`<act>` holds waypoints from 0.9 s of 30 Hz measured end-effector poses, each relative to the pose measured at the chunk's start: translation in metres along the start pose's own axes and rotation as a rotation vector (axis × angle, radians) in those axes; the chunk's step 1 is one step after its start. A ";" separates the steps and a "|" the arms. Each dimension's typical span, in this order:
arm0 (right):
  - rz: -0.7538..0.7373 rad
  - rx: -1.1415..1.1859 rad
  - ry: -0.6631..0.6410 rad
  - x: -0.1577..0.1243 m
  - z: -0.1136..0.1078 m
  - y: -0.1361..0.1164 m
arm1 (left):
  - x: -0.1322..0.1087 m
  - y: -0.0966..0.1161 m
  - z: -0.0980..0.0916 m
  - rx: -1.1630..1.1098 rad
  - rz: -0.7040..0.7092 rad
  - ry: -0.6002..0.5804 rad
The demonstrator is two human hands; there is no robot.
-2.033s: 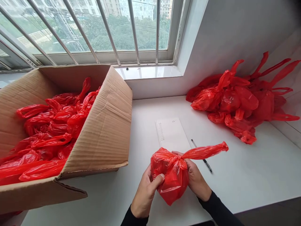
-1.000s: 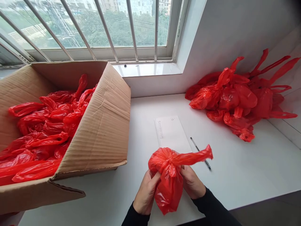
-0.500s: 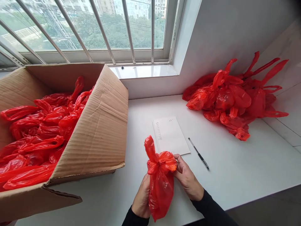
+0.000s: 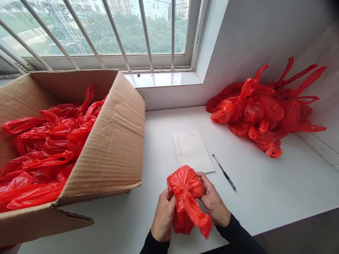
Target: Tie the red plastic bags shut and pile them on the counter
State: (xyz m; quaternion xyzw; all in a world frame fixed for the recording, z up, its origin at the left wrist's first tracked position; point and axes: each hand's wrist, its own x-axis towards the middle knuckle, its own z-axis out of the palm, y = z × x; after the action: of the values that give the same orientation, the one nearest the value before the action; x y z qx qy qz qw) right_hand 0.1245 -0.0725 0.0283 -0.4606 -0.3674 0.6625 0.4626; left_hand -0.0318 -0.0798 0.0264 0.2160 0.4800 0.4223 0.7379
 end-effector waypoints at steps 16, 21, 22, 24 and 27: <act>0.015 0.346 0.046 0.000 -0.010 -0.002 | -0.020 0.010 0.001 0.061 0.027 -0.221; 0.055 0.238 -0.015 -0.003 -0.008 0.001 | -0.011 0.007 -0.001 0.034 0.134 -0.061; 0.058 0.234 -0.019 -0.003 -0.008 0.001 | -0.010 0.007 -0.001 0.016 0.120 -0.036; 0.076 0.241 -0.021 -0.003 -0.007 0.001 | -0.009 0.006 -0.002 -0.011 0.077 0.005; 0.111 0.240 -0.003 -0.003 -0.003 -0.002 | -0.010 0.006 -0.002 -0.080 0.028 -0.031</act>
State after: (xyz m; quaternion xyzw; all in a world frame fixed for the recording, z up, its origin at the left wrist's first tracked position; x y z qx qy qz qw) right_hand 0.1286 -0.0743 0.0304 -0.4208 -0.2601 0.7269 0.4764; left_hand -0.0383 -0.0851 0.0354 0.1995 0.4483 0.4483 0.7472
